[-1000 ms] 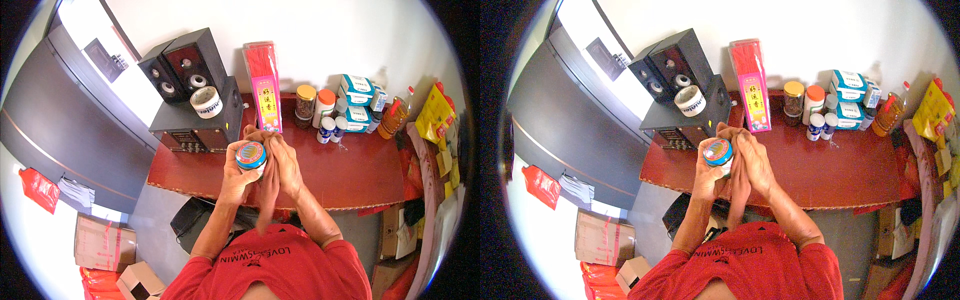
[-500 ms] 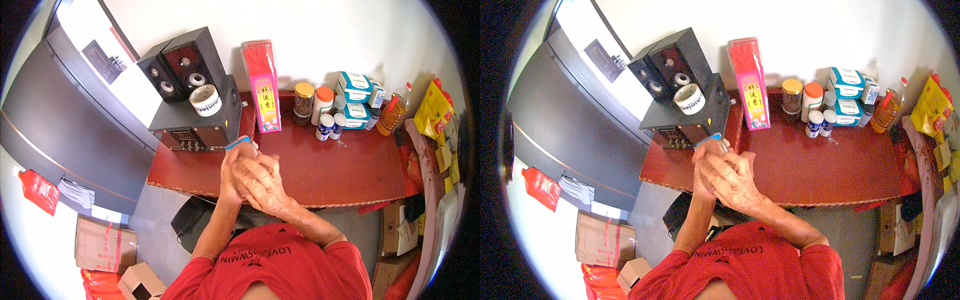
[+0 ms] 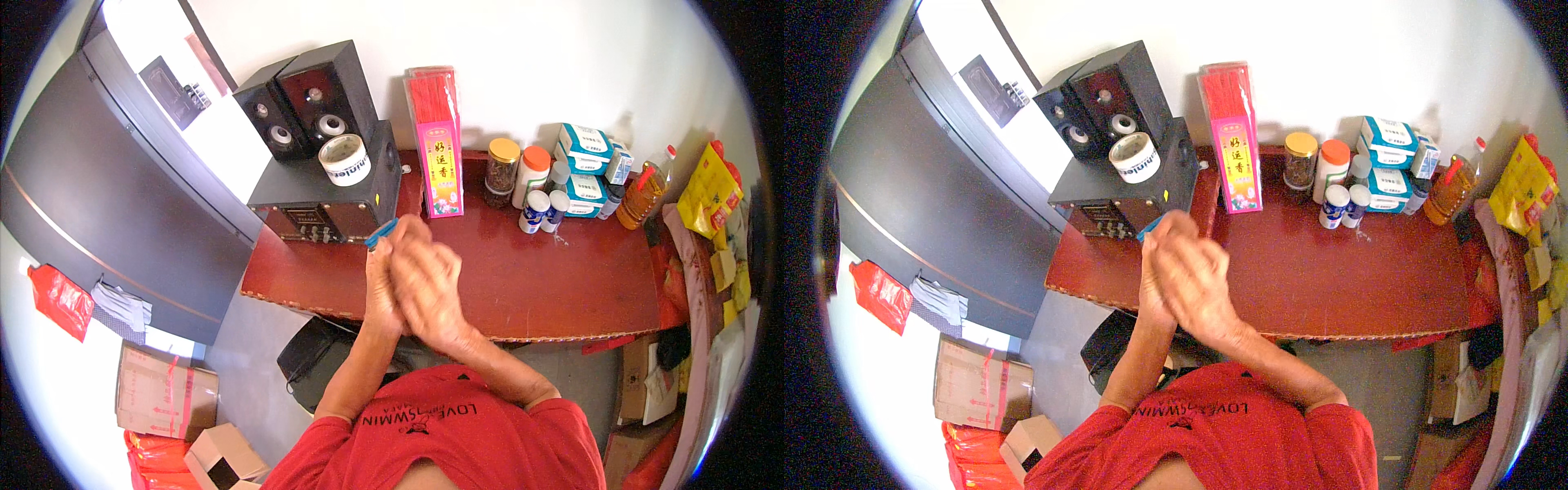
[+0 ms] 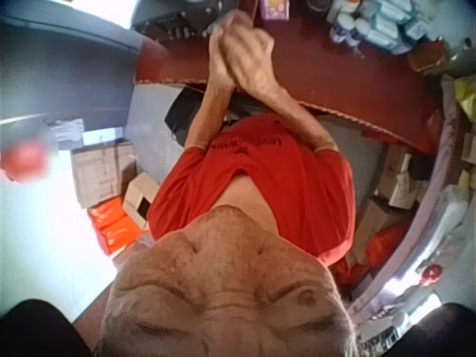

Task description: The person wipes the exterior of several small containers and jars on a red table using a cloth. They handle each item individually, wiping the sides and lids, then place them back on the table. The person also wipes the table surface between items.

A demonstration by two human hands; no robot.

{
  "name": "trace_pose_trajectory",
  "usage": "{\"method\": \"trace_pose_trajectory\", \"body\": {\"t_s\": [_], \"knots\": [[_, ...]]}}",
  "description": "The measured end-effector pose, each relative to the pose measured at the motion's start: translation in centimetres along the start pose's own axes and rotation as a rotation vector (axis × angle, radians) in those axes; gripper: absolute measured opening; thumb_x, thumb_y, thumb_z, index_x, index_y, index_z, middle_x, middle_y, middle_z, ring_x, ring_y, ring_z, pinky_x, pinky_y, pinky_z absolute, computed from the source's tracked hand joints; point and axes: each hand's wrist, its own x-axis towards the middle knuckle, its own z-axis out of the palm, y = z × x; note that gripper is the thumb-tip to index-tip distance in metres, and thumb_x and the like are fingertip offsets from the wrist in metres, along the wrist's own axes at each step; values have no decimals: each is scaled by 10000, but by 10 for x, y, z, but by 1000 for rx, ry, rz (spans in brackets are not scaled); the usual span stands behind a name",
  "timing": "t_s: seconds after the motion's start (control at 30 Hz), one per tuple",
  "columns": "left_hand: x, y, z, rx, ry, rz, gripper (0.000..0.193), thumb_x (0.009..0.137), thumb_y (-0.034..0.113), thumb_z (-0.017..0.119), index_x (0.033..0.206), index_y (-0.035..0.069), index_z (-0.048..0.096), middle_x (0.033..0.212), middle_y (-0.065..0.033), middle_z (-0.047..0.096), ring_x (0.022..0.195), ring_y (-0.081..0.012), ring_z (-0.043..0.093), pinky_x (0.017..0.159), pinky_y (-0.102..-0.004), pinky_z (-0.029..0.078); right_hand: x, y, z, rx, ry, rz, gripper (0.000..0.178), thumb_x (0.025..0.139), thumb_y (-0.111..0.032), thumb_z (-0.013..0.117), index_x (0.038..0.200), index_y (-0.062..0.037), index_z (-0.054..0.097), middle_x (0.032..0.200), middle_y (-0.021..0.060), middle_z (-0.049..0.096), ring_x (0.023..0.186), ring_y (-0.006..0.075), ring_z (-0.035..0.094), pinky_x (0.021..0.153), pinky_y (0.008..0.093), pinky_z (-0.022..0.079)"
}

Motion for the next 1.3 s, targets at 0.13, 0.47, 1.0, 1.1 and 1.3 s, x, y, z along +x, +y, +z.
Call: {"method": "trace_pose_trajectory", "body": {"t_s": [0.13,0.47,1.0,1.1,1.3], "knots": [[13,8,-24,-225,-62,-82,504,887,570,517,1049,95,560,976,-67,637,877,-221,609,799,-373,527,-25,-7,-5,182,-130,-119,418,754,-48,628,1169,-14,593,1290,174,495,1152,333,460,962,429,375],[4,3,11,-80,45,20,287,926,230,579,1120,20,558,1063,-99,641,945,-203,632,851,-332,525,-6,1,9,146,-21,460,583,911,-111,500,1415,43,251,1462,263,234,1296,432,283,1074,470,249],[10,22,-23,-199,-71,37,366,875,176,651,1187,34,522,1159,-144,594,1120,-299,552,955,-453,482,-16,1,-41,620,-190,254,311,909,-54,496,1211,8,533,1229,170,534,1131,291,515,984,396,386],[4,18,-25,-199,-168,30,462,843,209,691,1221,24,501,1195,-144,571,1135,-291,541,1000,-464,442,9,10,-44,496,39,433,338,897,-21,507,1234,-16,532,1248,159,537,1148,306,510,995,382,389],[2,9,-25,76,-182,6,483,856,252,644,1252,22,489,1206,-104,574,1123,-226,552,992,-391,456,14,13,-26,212,-177,72,395,775,-14,591,1170,-11,580,1294,162,483,1153,357,447,966,441,383]]}}
